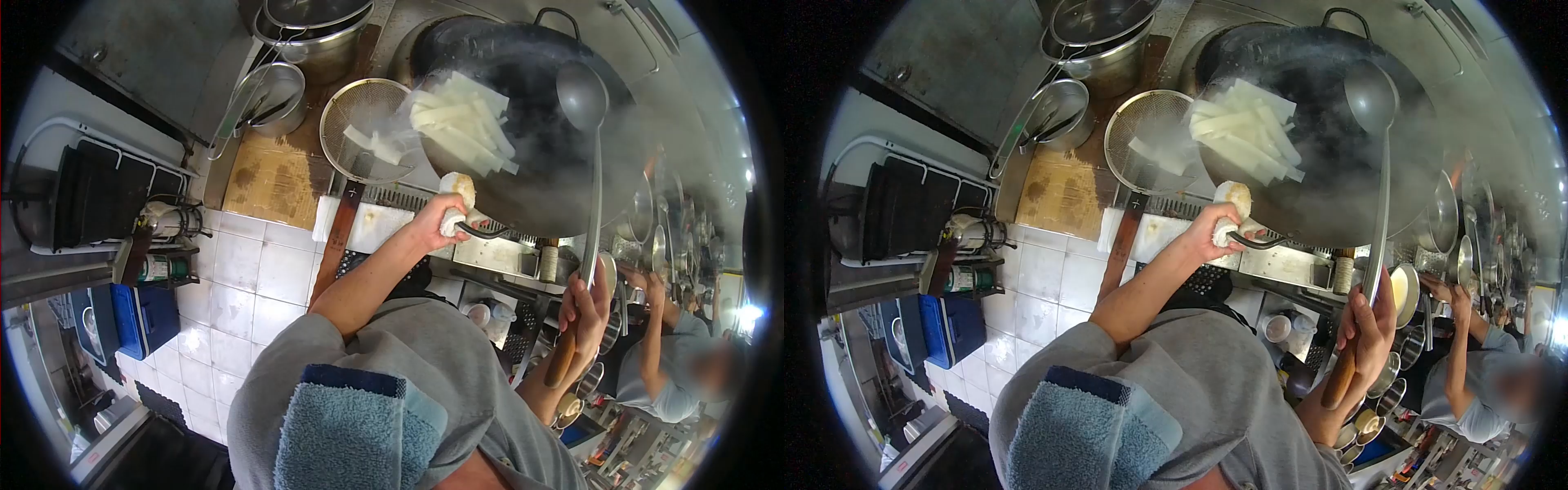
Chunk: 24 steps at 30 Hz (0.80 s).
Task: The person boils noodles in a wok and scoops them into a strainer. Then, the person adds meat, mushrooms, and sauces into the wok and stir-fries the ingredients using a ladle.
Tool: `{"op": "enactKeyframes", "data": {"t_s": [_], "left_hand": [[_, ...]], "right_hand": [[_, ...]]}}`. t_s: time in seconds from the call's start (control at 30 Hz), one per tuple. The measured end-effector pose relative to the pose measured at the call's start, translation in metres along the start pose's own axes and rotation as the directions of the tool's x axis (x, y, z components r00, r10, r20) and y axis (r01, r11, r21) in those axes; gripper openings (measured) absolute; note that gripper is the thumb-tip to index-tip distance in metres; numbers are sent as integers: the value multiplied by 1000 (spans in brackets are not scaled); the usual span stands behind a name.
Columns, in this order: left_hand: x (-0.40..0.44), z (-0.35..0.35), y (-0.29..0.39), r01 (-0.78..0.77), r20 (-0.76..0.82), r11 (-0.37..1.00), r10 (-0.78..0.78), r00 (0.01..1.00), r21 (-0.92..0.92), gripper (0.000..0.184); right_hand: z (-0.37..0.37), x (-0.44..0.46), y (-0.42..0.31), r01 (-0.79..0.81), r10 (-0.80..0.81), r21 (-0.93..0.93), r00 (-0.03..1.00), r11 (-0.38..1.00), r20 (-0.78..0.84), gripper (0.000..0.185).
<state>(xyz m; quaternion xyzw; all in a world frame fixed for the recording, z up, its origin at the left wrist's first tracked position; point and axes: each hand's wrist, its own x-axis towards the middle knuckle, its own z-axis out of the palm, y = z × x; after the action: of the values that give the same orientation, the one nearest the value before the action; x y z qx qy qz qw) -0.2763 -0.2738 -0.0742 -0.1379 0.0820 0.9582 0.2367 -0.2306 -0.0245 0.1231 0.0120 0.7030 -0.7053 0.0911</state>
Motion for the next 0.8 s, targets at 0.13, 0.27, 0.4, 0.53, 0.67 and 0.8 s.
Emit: {"op": "enactKeyframes", "data": {"t_s": [0.13, 0.27, 0.4, 0.53, 0.67, 0.8], "left_hand": [[-3, 6, 1, 1, 0, 1000, -1, 1000, -1, 30], [-3, 11, -1, -11, -10, 1000, 11, 1000, -13, 25], [-2, 9, 0, -11, 49, 1000, 12, 999, -21, 33], [-5, 10, 3, -8, 37, 999, 9, 999, -45, 32], [-3, 13, -1, -22, 26, 1000, 22, 999, -5, 33], [0, 10, -1, -5, 7, 1000, 5, 1000, -30, 35]], "right_hand": [[5, -2, -1, 8, -8, 4, 1000, 1000, -4, 64], [3, 2, 0, 3, -4, 10, 999, 1000, 38, 63], [11, 5, -1, -7, 5, 45, 999, 999, 44, 63], [19, 11, -5, -22, 18, 36, 995, 999, 101, 64], [21, 6, -6, -27, 25, 27, 998, 999, 63, 65], [20, 4, -4, -23, 22, 7, 998, 1000, 66, 67]]}}
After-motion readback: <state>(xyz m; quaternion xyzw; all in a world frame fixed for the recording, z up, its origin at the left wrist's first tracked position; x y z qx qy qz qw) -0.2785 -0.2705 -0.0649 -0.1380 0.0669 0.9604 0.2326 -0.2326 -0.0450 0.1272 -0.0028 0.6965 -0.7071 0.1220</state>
